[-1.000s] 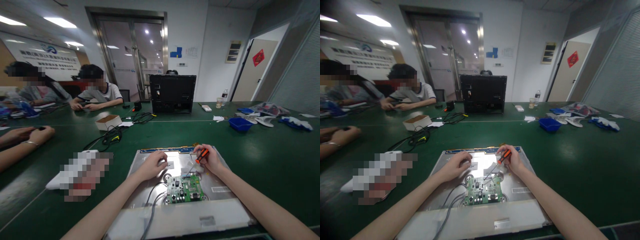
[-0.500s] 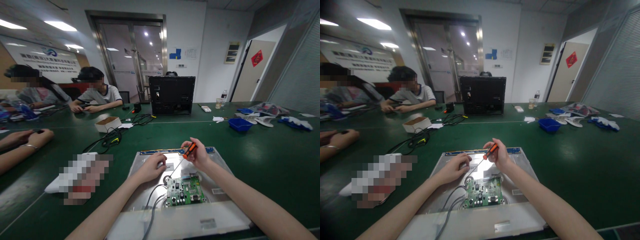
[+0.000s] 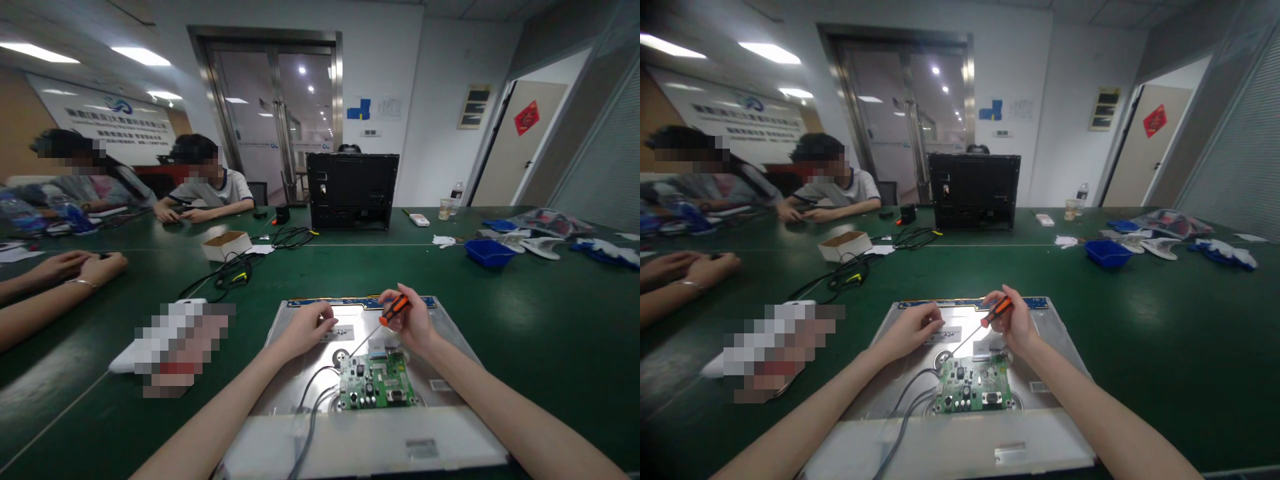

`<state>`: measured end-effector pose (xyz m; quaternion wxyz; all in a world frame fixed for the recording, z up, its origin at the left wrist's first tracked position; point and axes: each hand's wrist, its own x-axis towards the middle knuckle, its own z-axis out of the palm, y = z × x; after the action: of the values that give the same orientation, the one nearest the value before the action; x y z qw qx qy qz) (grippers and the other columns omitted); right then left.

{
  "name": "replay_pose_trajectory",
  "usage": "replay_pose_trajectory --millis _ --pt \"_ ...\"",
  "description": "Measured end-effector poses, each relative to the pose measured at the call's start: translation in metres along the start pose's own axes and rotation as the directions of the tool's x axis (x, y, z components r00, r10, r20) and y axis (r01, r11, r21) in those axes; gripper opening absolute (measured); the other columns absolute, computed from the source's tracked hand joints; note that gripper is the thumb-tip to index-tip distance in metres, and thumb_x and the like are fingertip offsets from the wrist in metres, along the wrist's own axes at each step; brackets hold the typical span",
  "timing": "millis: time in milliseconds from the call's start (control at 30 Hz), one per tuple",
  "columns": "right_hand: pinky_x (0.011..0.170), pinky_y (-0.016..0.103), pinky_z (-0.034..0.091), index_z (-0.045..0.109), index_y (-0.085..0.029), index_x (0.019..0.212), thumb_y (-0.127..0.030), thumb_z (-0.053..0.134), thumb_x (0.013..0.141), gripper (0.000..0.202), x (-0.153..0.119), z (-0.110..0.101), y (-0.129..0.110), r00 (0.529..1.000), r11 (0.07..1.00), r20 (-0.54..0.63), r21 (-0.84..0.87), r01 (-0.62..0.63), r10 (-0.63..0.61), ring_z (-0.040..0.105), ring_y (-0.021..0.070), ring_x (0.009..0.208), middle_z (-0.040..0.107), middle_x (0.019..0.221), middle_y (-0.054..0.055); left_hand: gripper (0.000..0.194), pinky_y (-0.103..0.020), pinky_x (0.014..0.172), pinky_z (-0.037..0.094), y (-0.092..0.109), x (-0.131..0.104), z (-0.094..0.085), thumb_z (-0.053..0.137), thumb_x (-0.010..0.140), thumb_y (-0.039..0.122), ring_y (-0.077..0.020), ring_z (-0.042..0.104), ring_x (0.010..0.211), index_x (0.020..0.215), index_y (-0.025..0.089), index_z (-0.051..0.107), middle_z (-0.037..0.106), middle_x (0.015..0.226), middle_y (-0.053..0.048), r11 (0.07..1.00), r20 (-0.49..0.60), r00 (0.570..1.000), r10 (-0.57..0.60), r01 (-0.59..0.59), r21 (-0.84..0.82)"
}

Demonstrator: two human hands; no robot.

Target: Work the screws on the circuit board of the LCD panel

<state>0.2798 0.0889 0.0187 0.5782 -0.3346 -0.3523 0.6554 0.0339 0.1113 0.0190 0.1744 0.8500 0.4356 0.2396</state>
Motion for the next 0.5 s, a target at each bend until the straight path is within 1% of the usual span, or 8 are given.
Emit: replay_pose_trajectory --millis 200,500 --pt "0.034 0.019 0.018 0.067 -0.016 0.066 -0.055 0.063 0.074 0.04 0.001 -0.0014 0.0026 1.0 1.0 0.001 -0.004 -0.003 0.003 0.037 0.0077 0.031 0.056 0.043 0.0 0.014 -0.027 0.064 0.045 0.0006 0.0 0.0003 0.049 0.092 0.027 -0.0195 0.061 0.073 0.081 0.021 0.055 0.064 0.074 -0.002 1.0 -0.035 0.999 0.018 -0.018 0.004" --pt "0.034 0.019 0.017 0.067 -0.015 0.066 -0.056 0.065 0.072 0.041 0.0007 -0.0007 0.0025 1.0 1.0 -0.021 0.003 -0.011 0.011 0.039 0.0082 0.031 0.055 0.042 0.0 0.011 -0.03 0.073 0.048 0.0043 -0.0011 -0.001 0.05 0.086 0.014 -0.0195 0.061 0.078 0.079 0.02 0.057 0.065 0.08 -0.003 0.995 -0.007 0.995 0.098 -0.098 -0.001"
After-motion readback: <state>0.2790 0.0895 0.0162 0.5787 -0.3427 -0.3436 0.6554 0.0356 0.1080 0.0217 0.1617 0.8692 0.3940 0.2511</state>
